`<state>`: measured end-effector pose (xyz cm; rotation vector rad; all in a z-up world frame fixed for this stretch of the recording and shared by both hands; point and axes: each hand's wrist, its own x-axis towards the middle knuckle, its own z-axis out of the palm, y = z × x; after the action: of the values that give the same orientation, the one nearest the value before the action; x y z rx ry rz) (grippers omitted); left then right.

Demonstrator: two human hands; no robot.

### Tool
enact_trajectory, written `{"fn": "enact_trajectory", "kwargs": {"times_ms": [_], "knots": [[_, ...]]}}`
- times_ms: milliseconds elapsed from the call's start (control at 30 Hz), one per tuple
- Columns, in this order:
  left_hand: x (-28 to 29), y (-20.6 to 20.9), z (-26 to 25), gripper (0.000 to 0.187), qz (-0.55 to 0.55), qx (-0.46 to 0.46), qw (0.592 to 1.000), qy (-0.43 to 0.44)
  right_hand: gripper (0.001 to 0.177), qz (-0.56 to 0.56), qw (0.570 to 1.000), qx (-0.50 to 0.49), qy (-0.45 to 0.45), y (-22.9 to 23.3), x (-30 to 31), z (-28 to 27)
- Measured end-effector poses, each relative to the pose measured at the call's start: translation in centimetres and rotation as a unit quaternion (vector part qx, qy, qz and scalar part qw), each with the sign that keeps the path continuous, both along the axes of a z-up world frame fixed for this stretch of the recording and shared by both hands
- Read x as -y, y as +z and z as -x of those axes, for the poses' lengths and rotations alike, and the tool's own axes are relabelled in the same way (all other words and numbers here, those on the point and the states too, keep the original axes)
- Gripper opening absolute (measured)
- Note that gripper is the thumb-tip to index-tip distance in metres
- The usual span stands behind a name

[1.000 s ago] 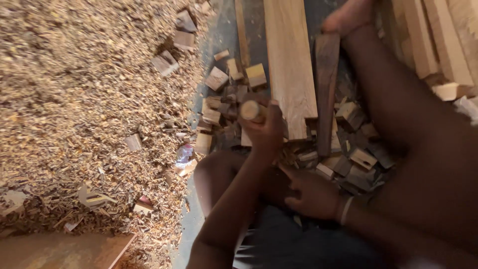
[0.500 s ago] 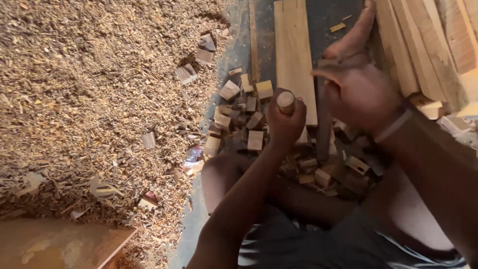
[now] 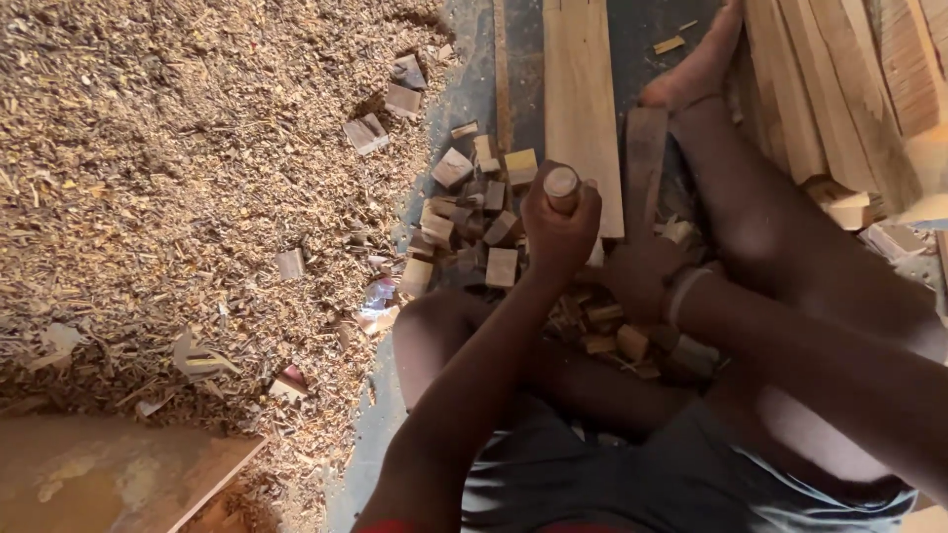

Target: Use a wooden mallet and a chisel to carve a joint in a wooden plank while sitting on a floor covered in wood shavings.

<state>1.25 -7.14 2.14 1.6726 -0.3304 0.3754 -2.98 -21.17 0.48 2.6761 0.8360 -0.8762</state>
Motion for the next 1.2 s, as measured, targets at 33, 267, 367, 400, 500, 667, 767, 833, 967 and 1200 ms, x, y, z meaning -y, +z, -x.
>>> {"fn": "enact_trajectory", "kwargs": {"times_ms": [33, 267, 367, 400, 500, 667, 767, 833, 967, 1200], "knots": [[-0.1, 0.1, 0.1, 0.017, 0.002, 0.002, 1.000, 0.002, 0.077, 0.002, 1.000, 0.002, 0.002, 2.7, -0.2, -0.1], [0.1, -0.1, 0.0, 0.019, 0.015, 0.028, 0.999, -0.004, 0.047, -0.214, 0.858, 0.174, -0.432, -10.0, 4.5, -3.7], [0.1, -0.7, -0.4, 0.021, 0.007, 0.032, 0.999, 0.003, 0.053, -0.208, 0.844, 0.169, -0.464, -8.5, 2.6, -2.8], [0.2, -0.8, -0.2, 0.020, 0.023, 0.024, 0.999, 0.002, 0.055, -0.217, 0.826, 0.179, -0.488, -8.0, 2.3, -2.4], [0.6, -0.4, -0.4, 0.019, 0.000, 0.037, 0.999, 0.009, 0.060, -0.176, 0.841, 0.170, -0.482, -8.5, 3.1, -3.3], [0.7, 0.6, -0.1, 0.017, 0.016, 0.025, 1.000, -0.006, 0.054, -0.163, 0.850, 0.134, -0.483, -6.5, 2.9, -2.6], [0.8, 1.0, 0.1, 0.017, 0.016, 0.022, 1.000, -0.009, 0.051, -0.189, 0.843, 0.155, -0.480, -9.0, 3.5, -2.4], [0.8, 1.0, 0.1, 0.018, 0.019, 0.023, 0.999, -0.012, 0.049, -0.204, 0.840, 0.177, -0.471, -10.3, 4.8, -2.4], [0.4, 0.0, -0.3, 0.018, 0.019, 0.024, 0.999, -0.011, 0.064, -0.440, 0.651, -0.026, -0.618, -9.1, 7.8, -0.7], [0.2, 1.1, 0.0, 0.018, -0.003, 0.027, 1.000, -0.003, 0.057, -0.601, 0.504, -0.129, -0.607, -2.8, 8.7, 5.8]]}}
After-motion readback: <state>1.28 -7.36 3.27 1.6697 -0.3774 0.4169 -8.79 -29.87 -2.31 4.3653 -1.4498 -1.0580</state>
